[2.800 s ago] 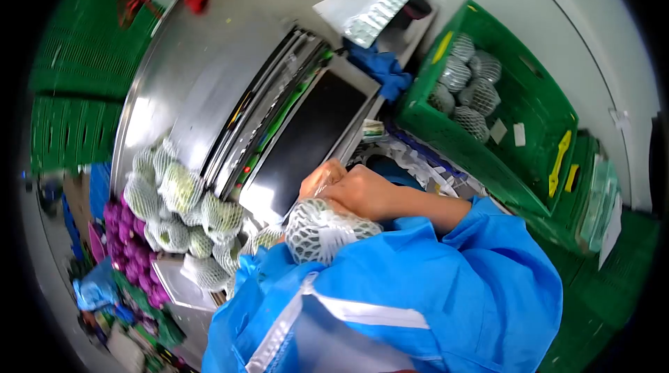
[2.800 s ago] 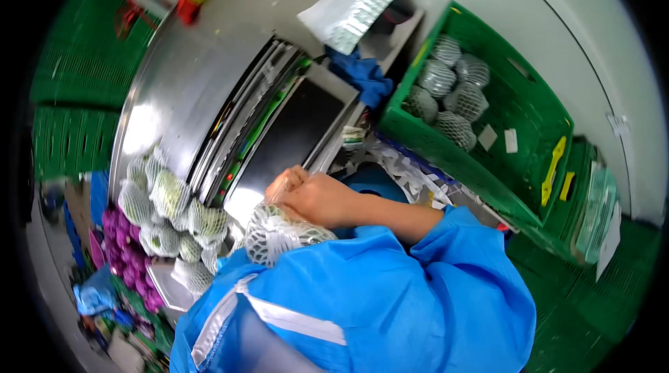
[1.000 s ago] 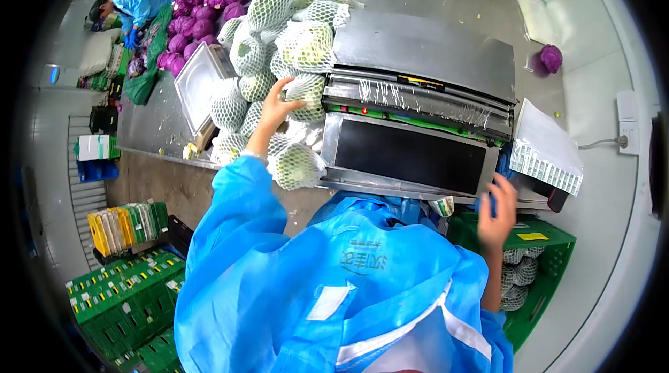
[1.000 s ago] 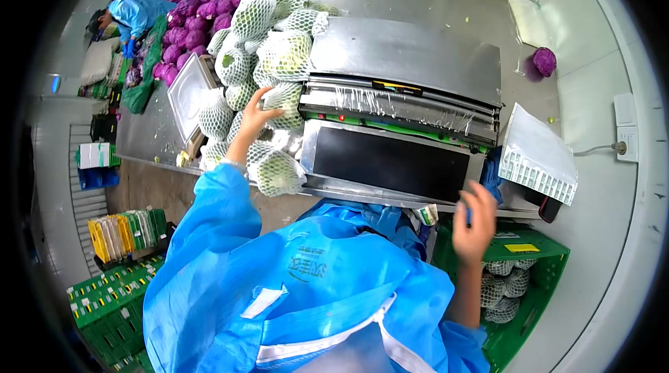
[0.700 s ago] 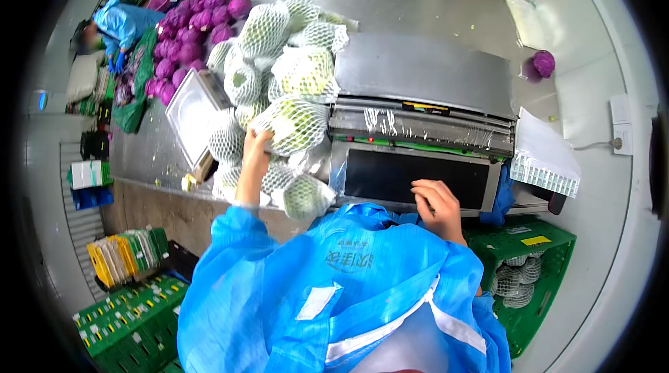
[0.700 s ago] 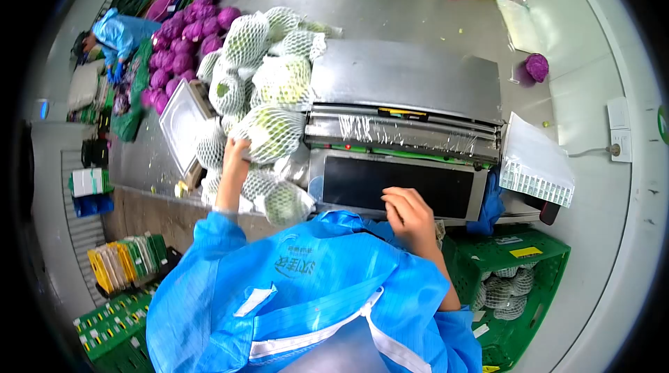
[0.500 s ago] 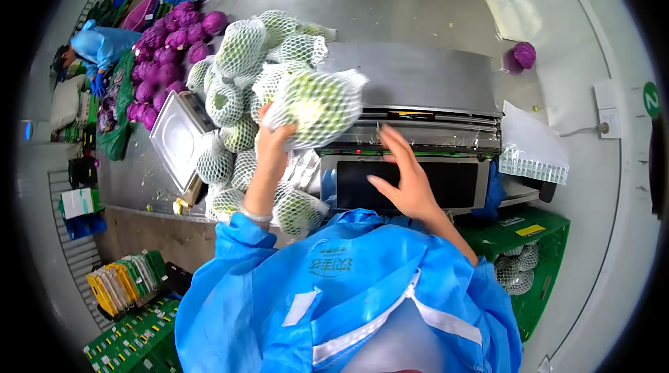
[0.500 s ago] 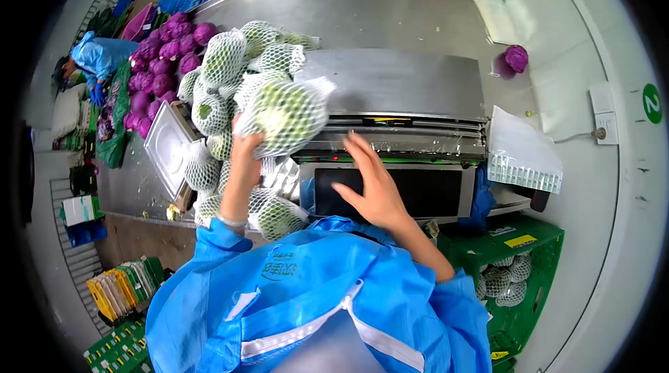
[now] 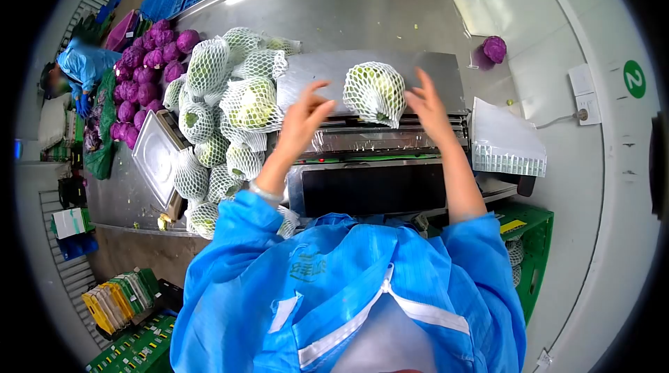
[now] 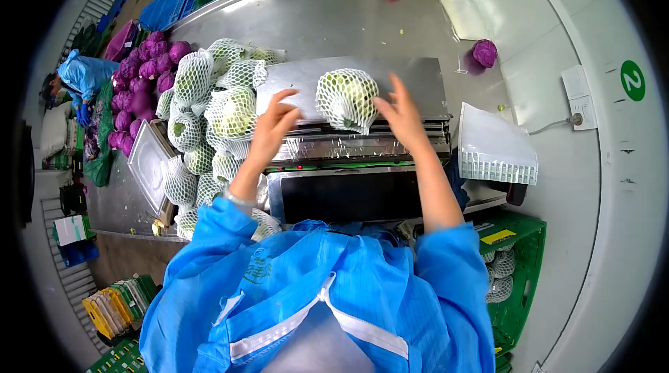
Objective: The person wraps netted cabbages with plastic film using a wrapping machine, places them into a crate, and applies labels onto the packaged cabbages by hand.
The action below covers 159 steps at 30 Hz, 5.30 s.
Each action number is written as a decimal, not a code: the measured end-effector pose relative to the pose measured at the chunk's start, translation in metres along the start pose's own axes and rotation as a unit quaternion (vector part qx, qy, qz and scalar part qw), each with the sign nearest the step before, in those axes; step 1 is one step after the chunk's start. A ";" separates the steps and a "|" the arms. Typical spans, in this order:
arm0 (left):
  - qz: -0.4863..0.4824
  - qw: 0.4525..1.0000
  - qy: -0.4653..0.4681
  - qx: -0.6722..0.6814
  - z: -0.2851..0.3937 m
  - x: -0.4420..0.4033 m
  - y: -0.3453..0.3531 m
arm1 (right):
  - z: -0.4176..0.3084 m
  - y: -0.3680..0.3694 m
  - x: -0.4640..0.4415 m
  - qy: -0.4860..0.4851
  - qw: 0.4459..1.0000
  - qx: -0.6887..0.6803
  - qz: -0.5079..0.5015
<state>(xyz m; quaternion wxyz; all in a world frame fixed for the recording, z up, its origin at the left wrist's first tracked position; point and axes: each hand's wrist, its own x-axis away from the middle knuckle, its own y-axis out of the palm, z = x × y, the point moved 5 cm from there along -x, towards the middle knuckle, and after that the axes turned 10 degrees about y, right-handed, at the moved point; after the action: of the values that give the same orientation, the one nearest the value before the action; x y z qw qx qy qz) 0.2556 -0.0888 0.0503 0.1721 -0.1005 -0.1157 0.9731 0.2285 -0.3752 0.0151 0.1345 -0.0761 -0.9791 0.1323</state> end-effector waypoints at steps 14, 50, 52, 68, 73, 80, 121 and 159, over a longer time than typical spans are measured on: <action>-0.073 0.977 -0.195 -0.037 -0.070 0.057 0.000 | 0.070 -0.047 0.068 -0.006 0.987 0.159 0.009; -0.227 0.783 -0.495 0.300 0.002 0.118 0.070 | 0.000 -0.008 0.152 0.195 0.948 0.088 -0.235; -0.221 0.745 -0.522 0.351 -0.015 0.149 0.075 | 0.026 -0.001 0.170 0.217 0.960 0.022 -0.177; -0.076 0.865 0.086 -0.488 -0.093 0.178 0.075 | 0.144 0.003 0.200 0.016 0.902 0.333 0.274; -0.159 0.870 0.167 -0.435 -0.089 0.157 0.128 | 0.144 0.039 0.183 -0.035 0.890 0.373 0.261; -0.136 0.975 0.174 -0.013 0.031 0.165 0.114 | 0.087 0.087 0.240 0.084 0.939 -0.286 -0.170; -0.560 0.789 0.170 0.189 0.208 0.286 0.475 | 0.439 -0.249 0.666 0.305 0.817 -0.116 0.475; 0.104 0.983 -0.053 0.145 -0.023 0.036 -0.027 | -0.058 0.116 0.106 -0.166 0.986 0.003 -0.006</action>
<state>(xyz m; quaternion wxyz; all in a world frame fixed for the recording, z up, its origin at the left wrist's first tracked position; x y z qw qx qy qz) 0.2364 -0.0470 0.0298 0.0765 -0.0337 0.0286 0.9961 0.1576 -0.2314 0.0620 -0.0286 -0.0471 -0.9879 0.1452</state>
